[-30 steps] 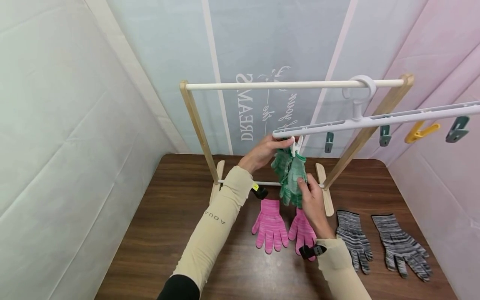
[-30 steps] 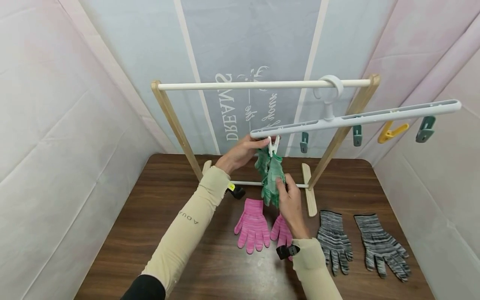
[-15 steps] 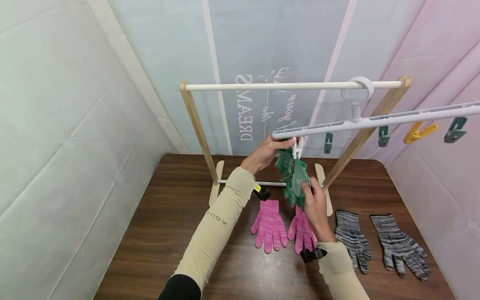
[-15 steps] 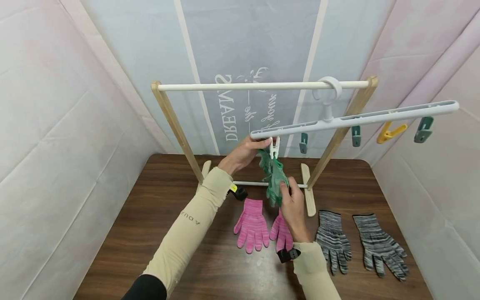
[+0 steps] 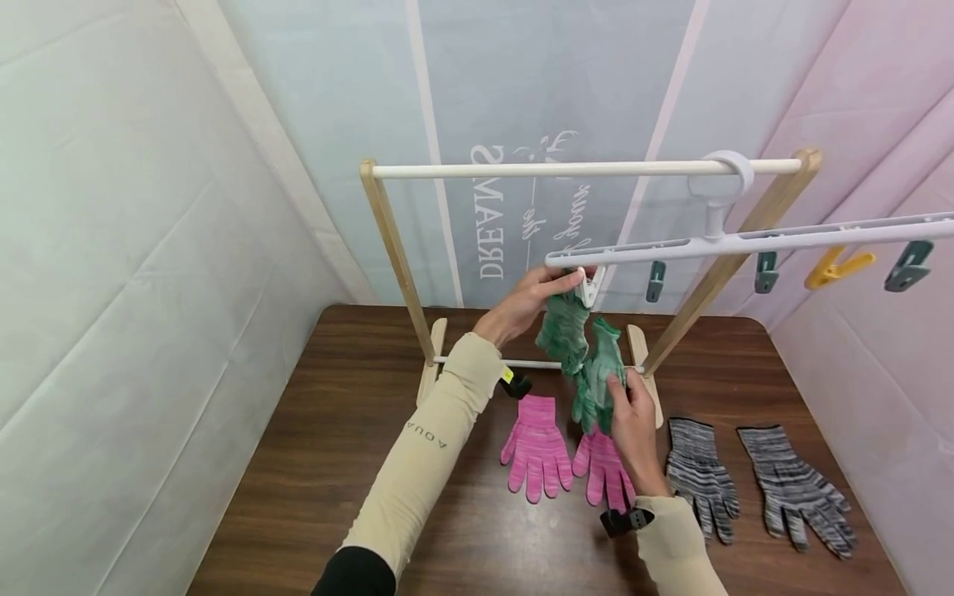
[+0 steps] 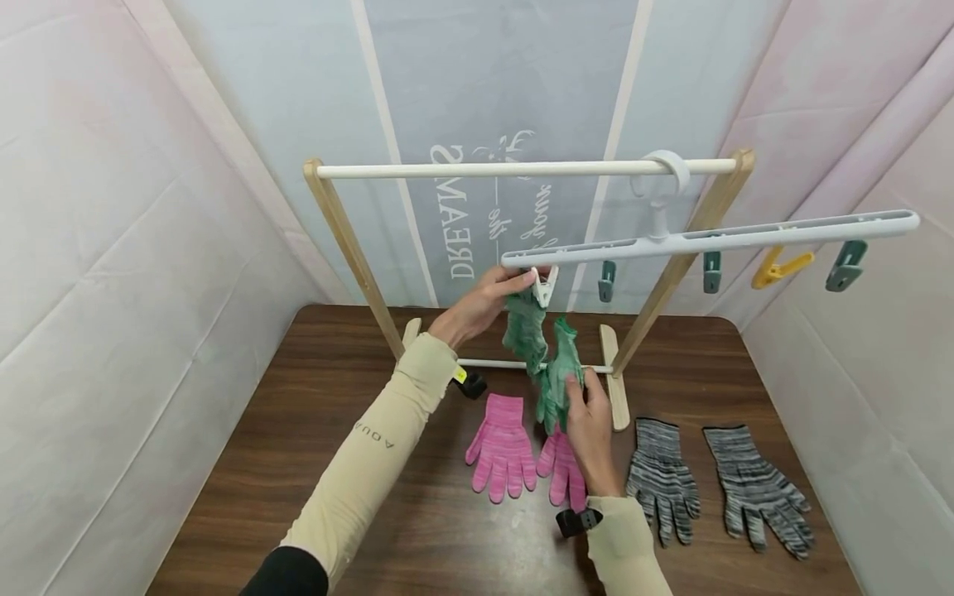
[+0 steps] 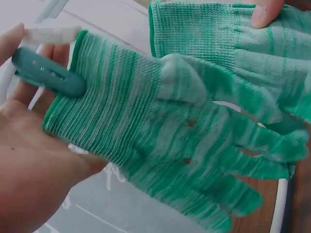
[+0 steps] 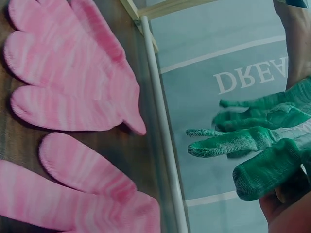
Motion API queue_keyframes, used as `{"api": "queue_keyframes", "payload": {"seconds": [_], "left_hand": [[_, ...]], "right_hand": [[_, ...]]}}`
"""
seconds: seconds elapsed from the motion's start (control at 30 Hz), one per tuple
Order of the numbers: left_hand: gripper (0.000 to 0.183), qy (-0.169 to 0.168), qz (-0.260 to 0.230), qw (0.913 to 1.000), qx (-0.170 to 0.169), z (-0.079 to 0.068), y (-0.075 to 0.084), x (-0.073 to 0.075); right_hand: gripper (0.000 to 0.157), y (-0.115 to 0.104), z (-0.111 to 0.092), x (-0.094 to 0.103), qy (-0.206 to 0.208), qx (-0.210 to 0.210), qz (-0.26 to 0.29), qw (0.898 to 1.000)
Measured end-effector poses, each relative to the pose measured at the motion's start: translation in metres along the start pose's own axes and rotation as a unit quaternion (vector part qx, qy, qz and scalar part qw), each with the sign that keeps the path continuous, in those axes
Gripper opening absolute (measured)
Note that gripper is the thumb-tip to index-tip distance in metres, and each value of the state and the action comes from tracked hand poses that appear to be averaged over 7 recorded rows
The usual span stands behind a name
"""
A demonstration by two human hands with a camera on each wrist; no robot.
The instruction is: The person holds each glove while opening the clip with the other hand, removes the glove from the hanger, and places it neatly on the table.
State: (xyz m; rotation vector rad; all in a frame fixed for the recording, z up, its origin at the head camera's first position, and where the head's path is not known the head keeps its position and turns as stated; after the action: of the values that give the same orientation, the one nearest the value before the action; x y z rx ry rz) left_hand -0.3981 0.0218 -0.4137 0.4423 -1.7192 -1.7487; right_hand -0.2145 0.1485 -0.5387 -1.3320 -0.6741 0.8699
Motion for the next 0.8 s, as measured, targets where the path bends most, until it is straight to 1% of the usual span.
{"api": "queue_keyframes", "payload": {"seconds": [0.07, 0.13, 0.23, 0.3, 0.37, 0.4, 0.53, 0.7, 0.8], "left_hand": [[0.042, 0.04, 0.013, 0.9991, 0.006, -0.002, 0.0, 0.002], [0.045, 0.093, 0.022, 0.9955, 0.007, -0.005, -0.001, 0.006], [0.048, 0.17, 0.03, 0.9849, 0.0, -0.012, -0.007, 0.014], [0.047, 0.208, 0.042, 0.9772, -0.012, -0.019, -0.012, 0.021], [0.044, 0.236, 0.056, 0.9698, -0.026, -0.027, -0.018, 0.028], [0.042, 0.25, 0.061, 0.9659, -0.03, -0.032, -0.022, 0.032], [0.041, 0.306, 0.062, 0.9496, -0.026, -0.056, -0.035, 0.044], [0.035, 0.368, 0.075, 0.9267, -0.005, -0.093, -0.055, 0.058], [0.032, 0.396, 0.081, 0.9145, 0.01, -0.118, -0.069, 0.066]], "right_hand": [[0.028, 0.003, -0.001, -0.001, -0.005, -0.01, -0.001, 1.0], [0.028, 0.006, -0.003, -0.002, -0.012, -0.016, -0.001, 1.0], [0.027, 0.011, -0.005, -0.004, -0.023, -0.023, -0.001, 0.999], [0.026, 0.013, -0.006, -0.006, -0.031, -0.026, -0.001, 0.999], [0.025, 0.016, -0.008, -0.007, -0.037, -0.034, -0.009, 0.999], [0.026, 0.016, -0.009, -0.008, -0.04, -0.038, -0.014, 0.998], [0.026, 0.021, -0.013, -0.013, -0.057, -0.045, -0.027, 0.997], [0.026, 0.025, -0.015, -0.02, -0.076, -0.027, -0.03, 0.996], [0.026, 0.029, -0.014, -0.023, -0.08, -0.033, -0.024, 0.996]]}}
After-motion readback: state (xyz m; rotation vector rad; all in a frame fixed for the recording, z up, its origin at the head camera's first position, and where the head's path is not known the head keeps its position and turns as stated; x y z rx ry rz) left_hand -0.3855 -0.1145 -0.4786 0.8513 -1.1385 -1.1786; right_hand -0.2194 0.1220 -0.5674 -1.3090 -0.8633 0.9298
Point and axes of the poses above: each hand's wrist, its own z-axis towards the middle knuckle, its own x-axis out of the back of the hand, y = z × x, the point moved 1 cm from there along z, towards the middle knuckle, and after that the axes turned 10 degrees about z, right-handed, at the moved point
